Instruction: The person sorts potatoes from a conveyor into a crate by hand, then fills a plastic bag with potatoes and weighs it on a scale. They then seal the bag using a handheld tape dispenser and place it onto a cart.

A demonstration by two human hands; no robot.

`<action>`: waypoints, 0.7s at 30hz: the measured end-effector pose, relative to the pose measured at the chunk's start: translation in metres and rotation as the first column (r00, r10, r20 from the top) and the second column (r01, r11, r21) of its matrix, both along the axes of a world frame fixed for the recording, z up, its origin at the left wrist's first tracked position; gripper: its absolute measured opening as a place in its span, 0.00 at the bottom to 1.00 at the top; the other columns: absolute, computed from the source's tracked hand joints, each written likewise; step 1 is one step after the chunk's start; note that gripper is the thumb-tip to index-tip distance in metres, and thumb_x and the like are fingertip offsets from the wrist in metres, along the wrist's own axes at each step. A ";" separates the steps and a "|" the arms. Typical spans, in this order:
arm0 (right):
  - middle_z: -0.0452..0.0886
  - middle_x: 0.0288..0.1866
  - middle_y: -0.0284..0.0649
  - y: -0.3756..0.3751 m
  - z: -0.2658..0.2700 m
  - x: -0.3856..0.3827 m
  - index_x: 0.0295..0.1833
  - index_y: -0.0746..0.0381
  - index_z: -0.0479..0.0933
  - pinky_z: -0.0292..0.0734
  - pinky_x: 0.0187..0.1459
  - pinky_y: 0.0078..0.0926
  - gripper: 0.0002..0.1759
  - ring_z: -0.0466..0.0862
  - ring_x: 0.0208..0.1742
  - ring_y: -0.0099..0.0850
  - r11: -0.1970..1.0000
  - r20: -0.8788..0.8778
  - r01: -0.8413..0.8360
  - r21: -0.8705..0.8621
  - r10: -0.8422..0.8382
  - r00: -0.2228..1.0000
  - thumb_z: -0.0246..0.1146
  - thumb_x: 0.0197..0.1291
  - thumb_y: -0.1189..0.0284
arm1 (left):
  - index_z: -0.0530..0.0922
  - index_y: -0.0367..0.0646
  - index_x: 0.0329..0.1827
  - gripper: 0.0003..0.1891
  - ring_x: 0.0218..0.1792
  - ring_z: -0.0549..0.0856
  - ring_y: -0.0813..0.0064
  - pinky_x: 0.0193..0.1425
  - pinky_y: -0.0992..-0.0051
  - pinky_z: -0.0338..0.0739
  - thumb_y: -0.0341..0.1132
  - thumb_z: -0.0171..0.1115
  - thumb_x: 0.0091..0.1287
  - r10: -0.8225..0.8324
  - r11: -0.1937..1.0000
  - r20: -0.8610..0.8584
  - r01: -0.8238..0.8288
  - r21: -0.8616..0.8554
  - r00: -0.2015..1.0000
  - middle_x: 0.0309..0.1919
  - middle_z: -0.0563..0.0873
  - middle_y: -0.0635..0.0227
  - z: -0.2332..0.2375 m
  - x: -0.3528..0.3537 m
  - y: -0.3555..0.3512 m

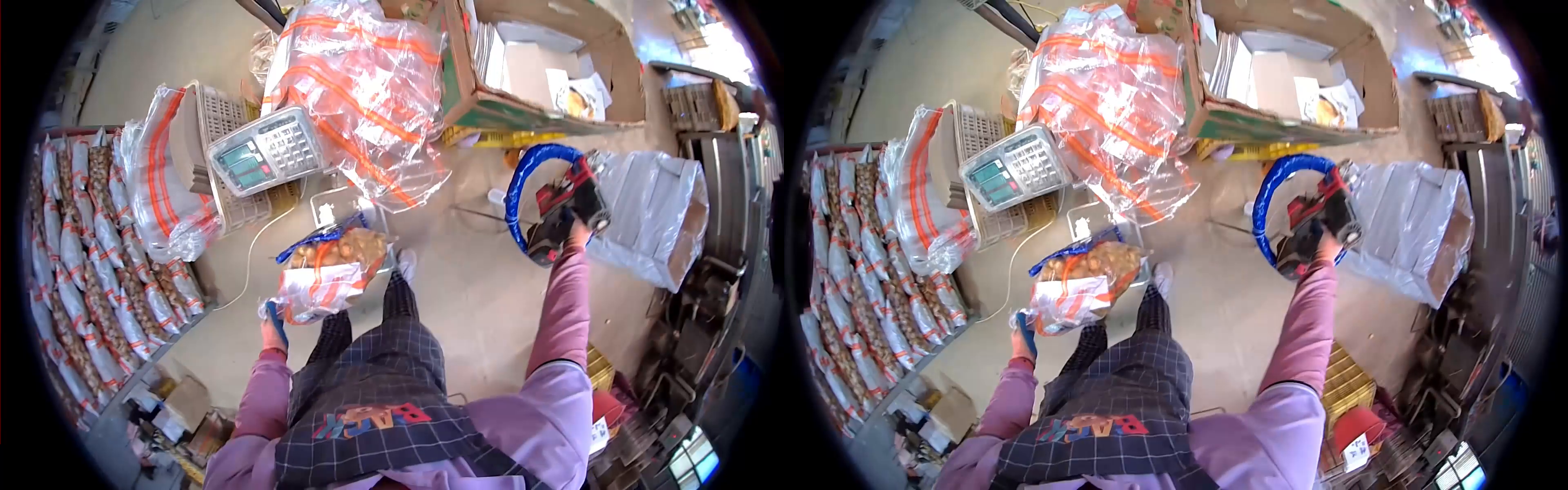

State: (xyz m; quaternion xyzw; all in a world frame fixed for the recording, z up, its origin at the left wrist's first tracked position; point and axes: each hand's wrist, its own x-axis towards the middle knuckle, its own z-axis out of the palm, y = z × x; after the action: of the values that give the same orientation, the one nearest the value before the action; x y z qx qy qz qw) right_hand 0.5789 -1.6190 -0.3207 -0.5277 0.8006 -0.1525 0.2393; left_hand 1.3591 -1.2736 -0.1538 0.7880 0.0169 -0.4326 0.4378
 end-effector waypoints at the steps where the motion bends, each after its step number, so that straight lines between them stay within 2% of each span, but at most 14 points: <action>1: 0.79 0.61 0.43 0.002 0.036 0.028 0.61 0.68 0.75 0.66 0.67 0.31 0.30 0.77 0.60 0.36 0.984 -0.041 0.094 -0.152 -0.101 0.994 0.70 0.50 0.71 | 0.76 0.46 0.56 0.18 0.50 0.79 0.78 0.58 0.73 0.73 0.49 0.53 0.74 -0.081 0.994 -0.018 0.079 -0.075 0.997 0.48 0.81 0.74 -0.002 -0.002 -0.010; 2: 0.77 0.64 0.44 0.005 0.013 0.018 0.63 0.68 0.73 0.63 0.69 0.30 0.32 0.74 0.65 0.37 0.904 0.219 0.274 -0.327 -0.210 0.953 0.70 0.51 0.70 | 0.76 0.46 0.56 0.18 0.51 0.79 0.76 0.59 0.72 0.73 0.48 0.50 0.75 -0.143 0.982 -0.034 0.138 -0.129 0.989 0.48 0.81 0.73 -0.001 -0.004 -0.016; 4: 0.77 0.63 0.46 0.006 0.033 0.030 0.63 0.69 0.72 0.65 0.67 0.33 0.33 0.75 0.62 0.39 0.929 0.340 0.192 -0.315 -0.078 0.937 0.71 0.51 0.70 | 0.76 0.45 0.55 0.19 0.52 0.77 0.78 0.61 0.72 0.71 0.48 0.46 0.77 -0.183 0.982 0.009 0.183 0.054 0.983 0.49 0.80 0.74 0.004 -0.002 -0.022; 6: 0.80 0.58 0.48 0.026 0.146 0.141 0.61 0.71 0.72 0.73 0.59 0.31 0.32 0.81 0.53 0.38 0.772 0.373 0.635 0.041 -0.601 0.707 0.72 0.51 0.71 | 0.79 0.46 0.49 0.20 0.47 0.77 0.81 0.55 0.75 0.71 0.51 0.46 0.76 -0.077 0.997 0.236 0.073 0.026 0.969 0.45 0.81 0.77 0.000 0.004 -0.018; 7: 0.79 0.59 0.49 0.051 0.168 0.189 0.62 0.71 0.71 0.72 0.60 0.31 0.33 0.80 0.55 0.36 0.858 0.468 0.512 0.031 -0.466 0.751 0.72 0.52 0.70 | 0.78 0.46 0.53 0.20 0.49 0.78 0.79 0.56 0.75 0.71 0.52 0.51 0.74 -0.123 0.990 0.296 0.139 -0.035 0.947 0.48 0.82 0.75 -0.019 0.025 -0.007; 8: 0.78 0.60 0.49 0.062 0.183 0.215 0.64 0.71 0.69 0.71 0.61 0.30 0.35 0.79 0.56 0.35 0.921 0.554 0.388 -0.010 -0.318 0.769 0.73 0.52 0.68 | 0.78 0.46 0.56 0.22 0.50 0.80 0.75 0.56 0.74 0.72 0.53 0.56 0.71 0.288 0.953 0.140 -0.269 -0.137 0.947 0.51 0.82 0.72 0.001 0.002 -0.038; 9: 0.70 0.68 0.53 0.098 0.132 0.223 0.73 0.67 0.58 0.67 0.68 0.38 0.49 0.71 0.69 0.42 0.985 0.487 0.143 -0.100 -0.077 0.870 0.75 0.51 0.62 | 0.77 0.46 0.58 0.23 0.51 0.81 0.73 0.58 0.72 0.73 0.52 0.60 0.69 0.343 0.929 0.091 -0.324 -0.177 0.935 0.51 0.82 0.71 -0.013 0.013 -0.031; 10: 0.61 0.74 0.52 0.113 0.177 0.289 0.76 0.64 0.54 0.60 0.72 0.39 0.54 0.61 0.75 0.46 0.946 0.240 -0.244 0.212 0.192 0.951 0.77 0.48 0.60 | 0.78 0.39 0.56 0.21 0.49 0.83 0.70 0.56 0.70 0.75 0.47 0.59 0.70 0.405 0.908 0.093 -0.388 -0.160 0.910 0.48 0.84 0.67 -0.015 0.014 -0.036; 12: 0.56 0.78 0.47 0.171 0.151 0.377 0.77 0.60 0.51 0.55 0.74 0.40 0.59 0.58 0.77 0.45 0.765 0.324 -0.642 -0.046 0.620 0.715 0.77 0.44 0.56 | 0.79 0.40 0.54 0.20 0.48 0.82 0.71 0.57 0.72 0.75 0.47 0.56 0.71 0.552 0.753 -0.132 -0.560 -0.345 0.823 0.45 0.85 0.68 -0.043 0.025 -0.035; 15: 0.63 0.74 0.49 0.184 0.165 0.486 0.73 0.61 0.63 0.52 0.75 0.41 0.46 0.59 0.76 0.44 0.522 0.202 -0.852 -0.024 0.837 0.508 0.74 0.50 0.59 | 0.78 0.44 0.49 0.22 0.48 0.80 0.68 0.60 0.65 0.72 0.53 0.48 0.71 0.421 0.766 -0.364 -0.540 -0.348 0.831 0.45 0.83 0.66 -0.054 0.031 -0.017; 17: 0.77 0.61 0.51 0.192 0.146 0.541 0.60 0.63 0.76 0.64 0.68 0.38 0.25 0.73 0.67 0.44 0.692 0.439 -0.712 -0.116 0.679 0.589 0.68 0.60 0.64 | 0.76 0.48 0.38 0.16 0.39 0.78 0.70 0.50 0.65 0.72 0.49 0.47 0.72 0.431 0.621 -0.559 -0.682 -0.385 0.708 0.33 0.79 0.69 -0.063 0.017 0.002; 18: 0.84 0.52 0.46 0.192 0.149 0.560 0.58 0.65 0.78 0.73 0.55 0.32 0.19 0.82 0.52 0.34 0.785 0.772 -0.581 0.213 0.230 0.593 0.62 0.66 0.67 | 0.72 0.52 0.31 0.13 0.31 0.76 0.71 0.43 0.66 0.71 0.46 0.47 0.71 0.335 0.534 -0.673 -0.721 -0.441 0.659 0.24 0.75 0.72 -0.089 0.020 0.024; 20: 0.82 0.40 0.35 0.220 0.157 0.596 0.51 0.66 0.80 0.75 0.42 0.25 0.13 0.79 0.39 0.24 0.940 0.732 -0.236 0.247 -0.021 0.681 0.60 0.67 0.69 | 0.72 0.52 0.29 0.12 0.27 0.74 0.70 0.39 0.66 0.71 0.44 0.50 0.71 0.371 0.536 -0.825 -0.824 -0.185 0.427 0.20 0.72 0.73 -0.057 0.020 0.028; 21: 0.81 0.39 0.32 0.229 0.176 0.615 0.47 0.66 0.79 0.75 0.41 0.23 0.11 0.79 0.38 0.23 0.958 0.761 -0.099 0.269 -0.149 0.631 0.58 0.67 0.70 | 0.71 0.51 0.28 0.12 0.24 0.73 0.70 0.36 0.67 0.71 0.42 0.50 0.71 0.283 0.619 -0.766 -0.720 -0.313 0.577 0.20 0.72 0.73 -0.067 0.029 0.041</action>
State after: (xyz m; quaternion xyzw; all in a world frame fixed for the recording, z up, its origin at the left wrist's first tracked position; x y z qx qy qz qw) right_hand 1.1934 -1.3898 -0.1448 -0.3590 0.6404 -0.2505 0.6311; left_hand 1.3885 -1.2328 -0.2204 0.3614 0.2675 -0.5056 0.7363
